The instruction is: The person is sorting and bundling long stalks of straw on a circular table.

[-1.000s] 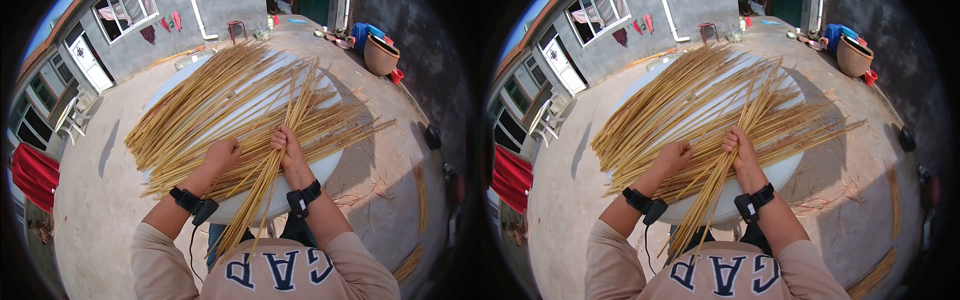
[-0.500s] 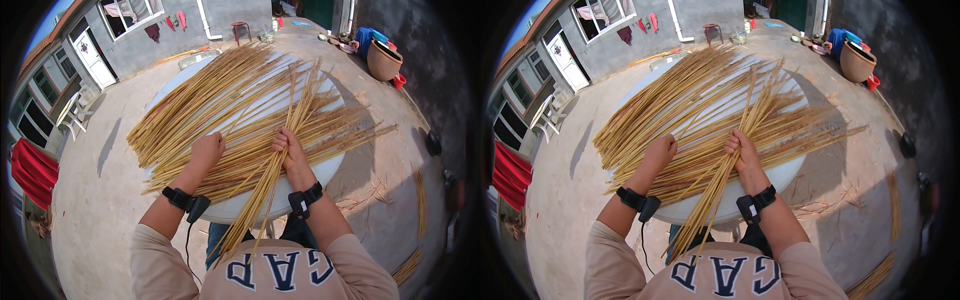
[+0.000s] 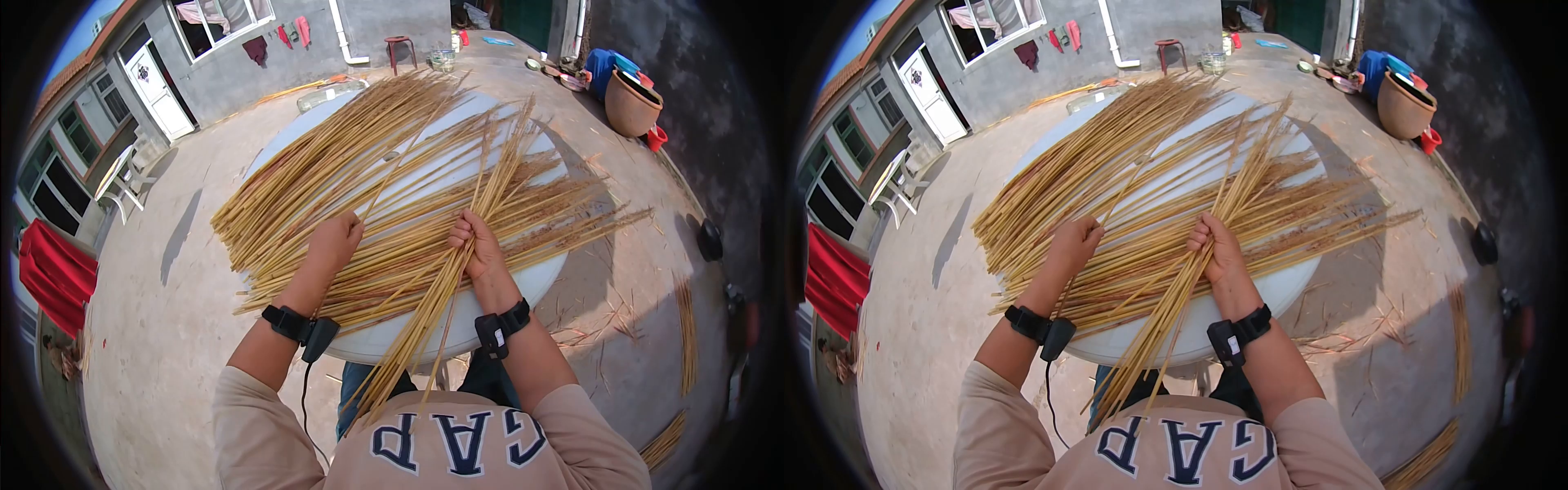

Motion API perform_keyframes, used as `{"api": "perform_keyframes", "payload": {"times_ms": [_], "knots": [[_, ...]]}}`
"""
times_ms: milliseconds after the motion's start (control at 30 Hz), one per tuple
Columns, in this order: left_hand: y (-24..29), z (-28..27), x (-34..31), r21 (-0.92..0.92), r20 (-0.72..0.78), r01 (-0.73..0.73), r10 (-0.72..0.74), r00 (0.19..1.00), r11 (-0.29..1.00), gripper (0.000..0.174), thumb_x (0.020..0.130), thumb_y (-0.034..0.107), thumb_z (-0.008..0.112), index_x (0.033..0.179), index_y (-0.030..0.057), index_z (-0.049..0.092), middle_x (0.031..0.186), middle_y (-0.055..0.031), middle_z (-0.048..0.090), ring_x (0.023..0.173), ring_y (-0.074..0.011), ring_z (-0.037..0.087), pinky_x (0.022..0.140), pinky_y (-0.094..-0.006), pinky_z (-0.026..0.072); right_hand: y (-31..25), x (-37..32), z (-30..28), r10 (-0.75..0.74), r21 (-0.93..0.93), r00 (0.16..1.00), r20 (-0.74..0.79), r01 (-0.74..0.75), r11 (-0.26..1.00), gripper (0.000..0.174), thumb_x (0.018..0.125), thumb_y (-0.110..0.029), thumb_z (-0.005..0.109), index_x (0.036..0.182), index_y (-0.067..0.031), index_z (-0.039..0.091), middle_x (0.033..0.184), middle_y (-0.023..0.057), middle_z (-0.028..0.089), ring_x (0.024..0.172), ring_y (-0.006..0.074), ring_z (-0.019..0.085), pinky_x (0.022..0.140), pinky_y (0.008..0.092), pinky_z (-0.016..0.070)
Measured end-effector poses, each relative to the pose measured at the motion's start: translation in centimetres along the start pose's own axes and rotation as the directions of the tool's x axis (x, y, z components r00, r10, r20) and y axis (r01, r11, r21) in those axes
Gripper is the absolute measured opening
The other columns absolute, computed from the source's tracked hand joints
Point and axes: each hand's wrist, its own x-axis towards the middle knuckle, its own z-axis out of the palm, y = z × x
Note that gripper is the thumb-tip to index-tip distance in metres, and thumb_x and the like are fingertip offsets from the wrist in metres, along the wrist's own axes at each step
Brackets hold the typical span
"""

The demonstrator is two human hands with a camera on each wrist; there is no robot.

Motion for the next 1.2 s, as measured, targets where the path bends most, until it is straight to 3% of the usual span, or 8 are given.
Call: {"api": "perform_keyframes", "payload": {"times_ms": [67, 133, 267, 467, 567, 633, 767, 1200], "knots": [[2.2, -0.4, -0.8, -0.116, 0.041, 0.016, -0.011, 0.999, 0.993, 0.020, 0.081, 0.021, 0.052, 0.075, 0.0027, 0.056, 0.065, -0.0170, 0.057, 0.063, -0.0362, 0.054, 0.056, -0.0426, 0.0422, 0.3, 0.1, -0.1, -0.013, -0.041, 0.998, -0.054, 0.011, 0.999, 0.011, 0.085, -0.013, 0.055, 0.080, -0.0057, 0.048, 0.063, -0.0010, 0.044, 0.053, 0.0077, 0.043, 0.045, 0.0216, 0.0389], [3.7, 0.0, -1.7, -0.302, 0.237, -0.031, 0.107, 0.966, 0.953, 0.019, 0.082, 0.022, 0.053, 0.080, 0.0037, 0.056, 0.063, -0.0166, 0.055, 0.059, -0.0347, 0.052, 0.054, -0.0405, 0.0407, 0.3, 0.4, -0.4, -0.045, -0.132, 0.997, -0.063, 0.036, 0.991, 0.014, 0.084, -0.016, 0.057, 0.086, -0.0047, 0.050, 0.069, 0.0016, 0.047, 0.058, 0.0101, 0.046, 0.049, 0.0225, 0.0426], [5.5, 2.5, -3.6, -0.260, 0.238, -0.117, 0.181, 0.954, 0.958, 0.019, 0.082, 0.022, 0.052, 0.082, 0.0034, 0.056, 0.066, -0.0177, 0.056, 0.063, -0.0356, 0.053, 0.057, -0.0402, 0.0414, 0.4, -0.1, -0.1, -0.067, -0.141, 0.998, -0.002, 0.066, 0.988, 0.024, 0.080, -0.018, 0.063, 0.094, -0.0013, 0.053, 0.077, 0.0044, 0.053, 0.067, 0.0125, 0.051, 0.054, 0.0249, 0.0477], [6.4, 2.8, -4.6, -0.185, 0.297, -0.152, 0.202, 0.933, 0.971, 0.022, 0.083, 0.025, 0.052, 0.086, 0.0040, 0.056, 0.068, -0.0172, 0.057, 0.064, -0.0353, 0.054, 0.058, -0.0403, 0.0423, 0.3, -0.2, 0.0, -0.063, -0.212, 0.996, -0.064, 0.048, 0.976, 0.017, 0.082, -0.017, 0.060, 0.089, -0.0032, 0.054, 0.077, 0.0051, 0.056, 0.068, 0.0142, 0.056, 0.057, 0.0267, 0.0501], [4.9, 2.2, -3.9, -0.378, 0.307, -0.160, 0.287, 0.907, 0.912, 0.021, 0.082, 0.025, 0.054, 0.086, 0.0046, 0.058, 0.066, -0.0162, 0.056, 0.064, -0.0339, 0.054, 0.058, -0.0392, 0.0427, 0.2, -0.3, 0.3, -0.079, -0.200, 0.988, -0.129, 0.052, 0.978, 0.012, 0.084, -0.014, 0.056, 0.088, -0.0044, 0.051, 0.075, 0.0020, 0.054, 0.066, 0.0114, 0.053, 0.057, 0.0247, 0.0488], [2.7, 0.8, -2.3, -0.176, 0.285, -0.098, 0.146, 0.947, 0.979, 0.019, 0.081, 0.023, 0.057, 0.085, 0.0052, 0.059, 0.066, -0.0145, 0.057, 0.064, -0.0315, 0.054, 0.058, -0.0379, 0.0431, -0.1, 0.1, -0.4, 0.000, -0.008, 1.000, 0.024, 0.000, 1.000, 0.011, 0.085, -0.014, 0.054, 0.086, -0.0052, 0.048, 0.069, -0.0006, 0.048, 0.059, 0.0086, 0.047, 0.054, 0.0230, 0.0454], [-4.7, -1.3, -0.1, 0.057, 0.052, 0.079, -0.082, 0.995, 0.995, 0.014, 0.076, 0.020, 0.062, 0.082, 0.0080, 0.063, 0.068, -0.0109, 0.059, 0.068, -0.0285, 0.057, 0.059, -0.0364, 0.0442, 0.0, 0.0, -0.1, -0.019, 0.033, 0.999, -0.027, 0.020, 0.999, 0.010, 0.086, -0.013, 0.053, 0.086, -0.0064, 0.046, 0.066, -0.0016, 0.044, 0.056, 0.0074, 0.042, 0.052, 0.0222, 0.0421], [-11.5, 0.9, 0.1, 0.396, -0.020, 0.049, -0.044, 0.999, 0.917, 0.011, 0.069, 0.017, 0.061, 0.072, 0.0062, 0.060, 0.076, -0.0127, 0.059, 0.073, -0.0308, 0.057, 0.064, -0.0400, 0.0462, 0.0, 0.1, -0.3, -0.014, 0.000, 1.000, -0.007, 0.014, 1.000, 0.010, 0.086, -0.014, 0.054, 0.084, -0.0073, 0.047, 0.068, -0.0013, 0.045, 0.057, 0.0083, 0.043, 0.053, 0.0228, 0.0416]]}}
